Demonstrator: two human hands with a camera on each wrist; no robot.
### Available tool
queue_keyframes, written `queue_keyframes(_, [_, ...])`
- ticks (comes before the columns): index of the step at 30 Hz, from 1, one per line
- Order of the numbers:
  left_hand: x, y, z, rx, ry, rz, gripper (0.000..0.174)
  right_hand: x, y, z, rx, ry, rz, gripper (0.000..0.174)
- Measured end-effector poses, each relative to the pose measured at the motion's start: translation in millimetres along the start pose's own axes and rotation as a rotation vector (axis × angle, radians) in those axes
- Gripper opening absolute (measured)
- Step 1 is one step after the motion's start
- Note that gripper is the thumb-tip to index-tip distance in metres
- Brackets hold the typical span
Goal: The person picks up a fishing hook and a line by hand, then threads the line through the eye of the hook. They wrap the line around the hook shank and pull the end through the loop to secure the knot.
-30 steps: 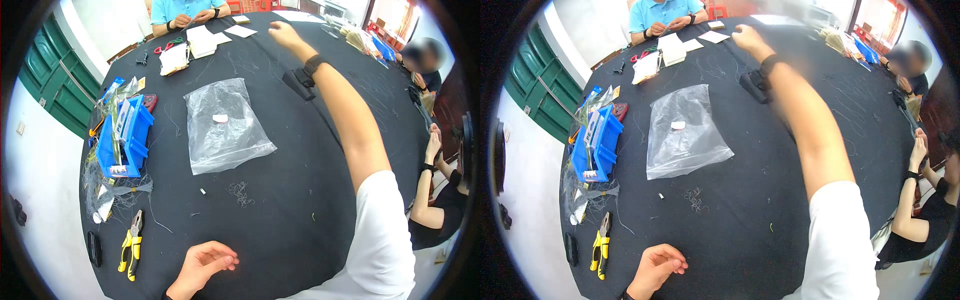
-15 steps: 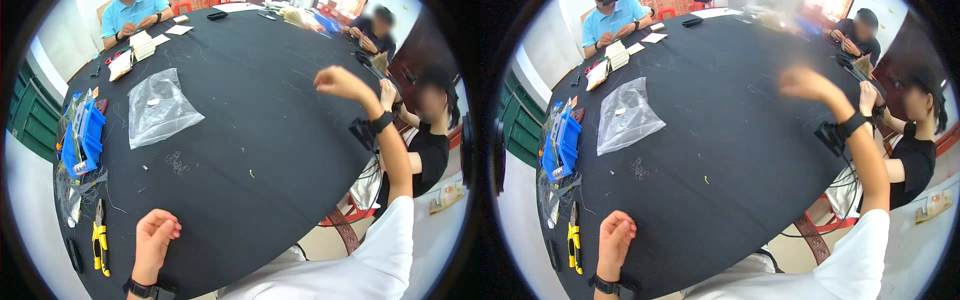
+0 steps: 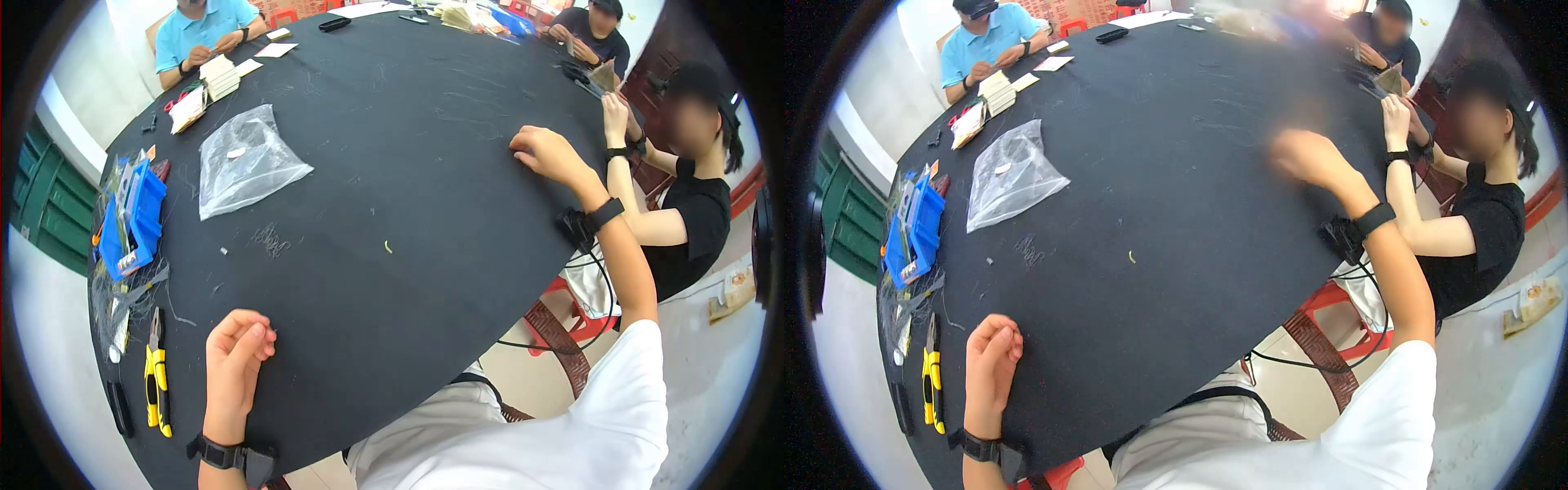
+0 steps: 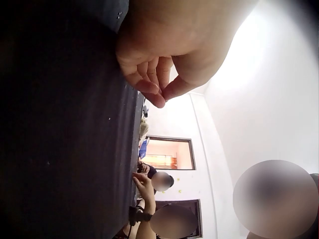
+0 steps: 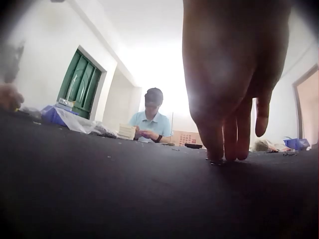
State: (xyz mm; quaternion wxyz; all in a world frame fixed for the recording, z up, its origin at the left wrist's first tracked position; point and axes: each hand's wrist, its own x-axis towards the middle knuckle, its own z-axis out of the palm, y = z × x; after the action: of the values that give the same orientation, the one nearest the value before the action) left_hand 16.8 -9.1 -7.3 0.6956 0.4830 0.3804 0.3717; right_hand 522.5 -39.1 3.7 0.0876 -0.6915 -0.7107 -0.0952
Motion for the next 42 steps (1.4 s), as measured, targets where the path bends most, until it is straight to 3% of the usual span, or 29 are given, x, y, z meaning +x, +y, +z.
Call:
queue_keyframes(3, [-1.1, -0.3, -1.2, -0.010, -0.002, 0.001, 0.010, 7.5, 0.1, -4.9, 0.028, -0.131, 0.127, 0.016])
queue_keyframes(7, [-1.8, 0.8, -0.7, 0.051, -0.026, 0.012, 0.013, 3.7, 1.7, -1.4, -0.030, -0.067, 0.022, 0.014])
queue_keyframes(12, [-2.9, 0.1, -1.9, 0.100, -0.028, 0.107, 0.014, 13.9, -14.0, -21.0, -0.096, 0.182, -0.204, 0.010])
queue_keyframes(13, [-3.2, 1.7, -1.9, 0.093, -0.015, 0.118, 0.014, 20.4, -32.0, -35.5, -0.041, 0.259, -0.251, 0.010])
queue_keyframes(15, [-3.9, 3.8, 0.6, 0.062, 0.016, 0.145, 0.015, 28.8, -116.5, -78.0, 0.247, 0.183, -0.328, 0.008])
queue_keyframes(18, [-7.7, 14.9, 2.6, 0.119, -0.064, 0.342, 0.035, 25.9, -230.1, -108.2, 0.800, 0.022, -0.598, 0.008])
queue_keyframes(19, [-10.8, 17.3, 5.4, 0.123, -0.082, 0.403, 0.040, 25.7, -260.0, -114.5, 0.936, -0.008, -0.649, 0.017])
queue_keyframes(20, [-11.0, 20.0, 3.2, 0.168, -0.140, 0.411, 0.052, 25.8, -282.8, -124.9, 0.957, -0.034, -0.694, 0.009])
queue_keyframes(21, [-14.0, 22.9, 3.4, 0.134, -0.158, 0.406, 0.053, 31.4, -303.0, -126.9, 1.128, 0.019, -0.720, 0.022])
queue_keyframes(23, [-15.5, 25.0, 7.7, 0.052, -0.203, 0.386, 0.056, 32.0, -320.6, -147.3, 1.162, 0.159, -0.668, 0.025])
queue_keyframes(24, [-16.9, 27.9, 9.2, 0.043, -0.220, 0.349, 0.061, 31.4, -322.7, -154.0, 1.213, 0.095, -0.694, 0.022])
queue_keyframes(27, [-16.2, 27.0, 4.7, -0.162, -0.470, 0.183, 0.065, 41.3, -317.8, -129.5, 1.256, 0.046, -0.561, 0.018])
queue_keyframes(28, [-18.2, 26.2, 9.1, -0.178, -0.433, 0.117, 0.067, 47.8, -311.2, -109.3, 1.191, 0.123, -0.507, 0.018])
queue_keyframes(31, [-14.4, 23.1, -1.9, -0.025, -0.473, 0.006, 0.062, 59.8, -280.3, -61.2, 1.240, 0.096, -0.301, 0.019])
queue_keyframes(32, [-18.5, 26.1, 3.7, 0.070, -0.382, 0.009, 0.053, 61.4, -272.0, -44.9, 1.275, 0.096, -0.187, 0.019])
queue_keyframes(35, [-16.6, 29.0, -1.9, 0.436, -0.179, 0.165, 0.043, 63.7, -243.5, -9.0, 1.210, 0.066, -0.137, 0.027])
queue_keyframes(37, [-9.4, 33.1, -12.2, 0.519, 0.002, 0.258, 0.038, 63.5, -236.8, -0.3, 1.151, -0.059, -0.150, 0.025])
queue_keyframes(39, [-0.6, 33.1, -31.2, 0.427, 0.069, 0.289, 0.034, 59.9, -237.8, 0.7, 1.113, -0.157, -0.138, 0.024])
queue_keyframes(40, [4.3, 32.8, -43.6, 0.321, 0.100, 0.264, 0.032, 56.2, -247.1, 0.0, 1.130, -0.157, -0.100, 0.015])
queue_keyframes(42, [10.2, 28.8, -52.6, 0.155, 0.210, 0.226, 0.029, 56.3, -254.7, 1.6, 1.111, -0.285, -0.182, 0.014])
